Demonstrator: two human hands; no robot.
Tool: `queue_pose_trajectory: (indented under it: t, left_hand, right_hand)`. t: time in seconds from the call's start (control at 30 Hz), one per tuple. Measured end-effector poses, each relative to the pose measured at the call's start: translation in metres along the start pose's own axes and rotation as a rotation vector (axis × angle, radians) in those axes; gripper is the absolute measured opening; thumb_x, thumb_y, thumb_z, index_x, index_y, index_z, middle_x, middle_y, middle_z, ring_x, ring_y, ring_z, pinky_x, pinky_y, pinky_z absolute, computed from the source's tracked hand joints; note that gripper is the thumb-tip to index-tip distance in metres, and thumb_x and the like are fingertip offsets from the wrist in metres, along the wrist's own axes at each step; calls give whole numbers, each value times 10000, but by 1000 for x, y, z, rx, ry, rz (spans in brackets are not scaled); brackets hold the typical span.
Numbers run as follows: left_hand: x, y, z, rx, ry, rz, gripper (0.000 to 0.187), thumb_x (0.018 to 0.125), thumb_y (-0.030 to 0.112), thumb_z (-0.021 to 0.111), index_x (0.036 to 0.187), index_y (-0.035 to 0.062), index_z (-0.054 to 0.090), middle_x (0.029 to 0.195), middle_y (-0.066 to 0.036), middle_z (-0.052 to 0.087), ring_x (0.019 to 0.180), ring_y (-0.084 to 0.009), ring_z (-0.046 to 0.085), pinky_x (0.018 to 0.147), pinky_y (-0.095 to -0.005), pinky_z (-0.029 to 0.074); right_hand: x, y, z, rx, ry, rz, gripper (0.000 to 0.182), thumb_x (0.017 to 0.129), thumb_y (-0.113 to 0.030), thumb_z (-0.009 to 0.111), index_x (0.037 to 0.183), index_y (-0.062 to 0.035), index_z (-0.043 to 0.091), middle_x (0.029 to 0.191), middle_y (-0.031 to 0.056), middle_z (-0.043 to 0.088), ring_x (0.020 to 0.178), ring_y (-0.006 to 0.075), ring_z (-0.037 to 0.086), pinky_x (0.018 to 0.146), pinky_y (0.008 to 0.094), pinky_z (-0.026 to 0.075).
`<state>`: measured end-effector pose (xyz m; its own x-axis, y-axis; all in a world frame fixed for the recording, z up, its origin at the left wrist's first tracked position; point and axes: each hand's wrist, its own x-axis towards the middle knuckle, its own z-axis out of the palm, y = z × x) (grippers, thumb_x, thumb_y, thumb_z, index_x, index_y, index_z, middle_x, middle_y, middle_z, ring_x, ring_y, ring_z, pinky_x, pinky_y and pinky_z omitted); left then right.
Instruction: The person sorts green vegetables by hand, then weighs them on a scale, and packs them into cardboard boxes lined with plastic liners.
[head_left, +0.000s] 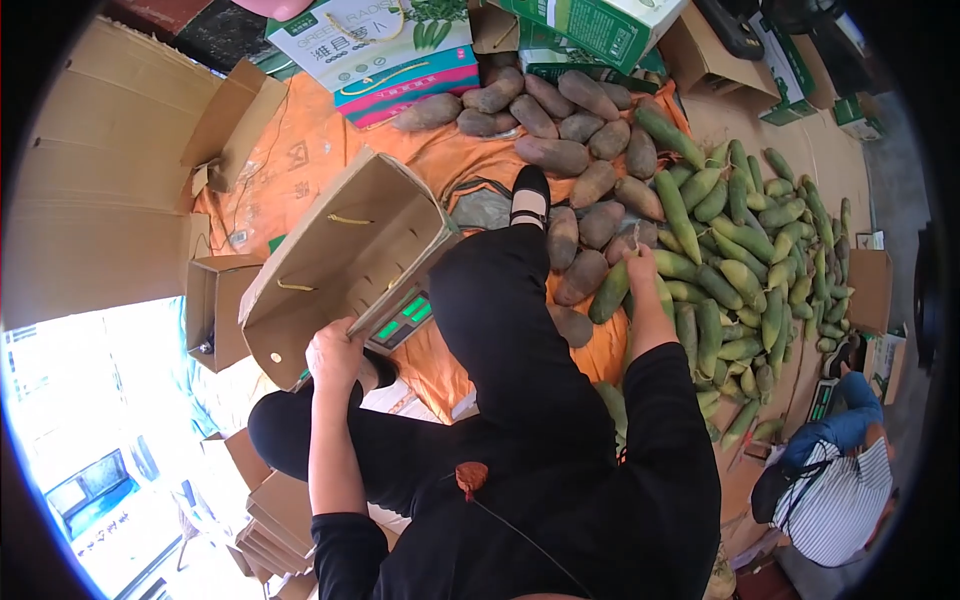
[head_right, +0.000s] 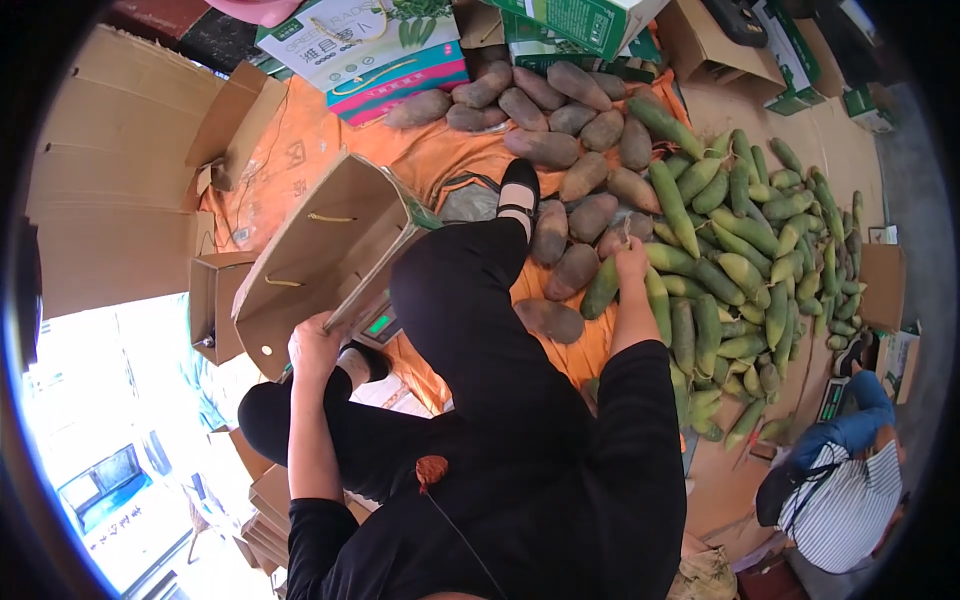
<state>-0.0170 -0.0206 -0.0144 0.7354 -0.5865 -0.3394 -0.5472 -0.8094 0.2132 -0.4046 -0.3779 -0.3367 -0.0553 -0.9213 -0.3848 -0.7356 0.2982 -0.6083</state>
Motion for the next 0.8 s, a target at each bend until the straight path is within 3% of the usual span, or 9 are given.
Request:
queue_pose_trajectory:
  t: [0.03,0.17,0.37,0.43,0.57,0.63,0.67,0.73,0.8]
  left_hand:
    - [0,0,0,9,-9,2,132,792,213,647,872,115,688,840,-147,658,806,-348,631,712,-437,498]
    - [0,-1,1,27,9,23,137,793,211,649,885,120,693,854,-136,665,818,-341,636,719,-436,501]
    - [-4,1,-2,72,32,60,138,791,216,645,890,139,703,842,-134,670,813,-338,642,716,-440,507]
    - [-4,2,-3,74,34,59,138,790,216,645,890,142,704,835,-135,671,809,-339,643,717,-440,507]
    - [-2,-4,2,88,33,82,144,792,197,631,903,143,706,831,-140,671,803,-338,646,714,-437,513]
    - [-3,-4,1,99,37,103,151,794,191,626,912,146,708,836,-140,673,805,-336,648,713,-435,515]
    - [-4,-4,0,97,38,107,161,793,187,620,921,148,708,834,-142,674,802,-334,651,712,-434,518]
    - [-5,-3,-1,92,42,115,171,792,184,614,930,151,709,833,-144,676,800,-332,655,710,-433,520]
    - [-4,-4,1,132,39,104,189,790,174,599,941,158,711,823,-147,678,796,-330,660,711,-432,524]
  right_hand:
    - [-5,-8,-3,-76,-22,-34,446,806,-357,639,1165,-94,608,1118,184,629,1093,365,564,954,413,421]
    - [-37,-33,-18,-136,64,-156,359,865,-379,556,1023,-70,647,977,202,646,945,379,600,857,428,450]
    - [-82,-33,-33,452,-14,-43,292,953,-267,485,928,-24,645,939,89,647,891,224,580,822,341,435]
    - [-88,-30,-41,624,-69,124,282,966,-238,479,911,-17,646,955,43,627,926,161,550,844,305,420]
    - [-113,-59,-64,696,-89,117,265,963,-221,486,926,-13,645,958,42,629,917,159,552,855,289,415]
    - [-126,-103,-81,478,-9,-237,303,956,-301,506,965,-32,646,912,0,611,854,118,533,696,271,433]
    - [-133,-129,-92,476,-2,-242,303,956,-301,506,965,-32,646,912,0,611,854,118,533,696,271,433]
    - [-150,-189,-114,501,-79,-416,277,960,-224,493,981,11,640,965,32,630,923,127,540,862,263,401]
    - [-173,-244,-134,508,-139,-476,283,967,-223,487,990,15,638,962,32,626,936,115,525,869,253,384]
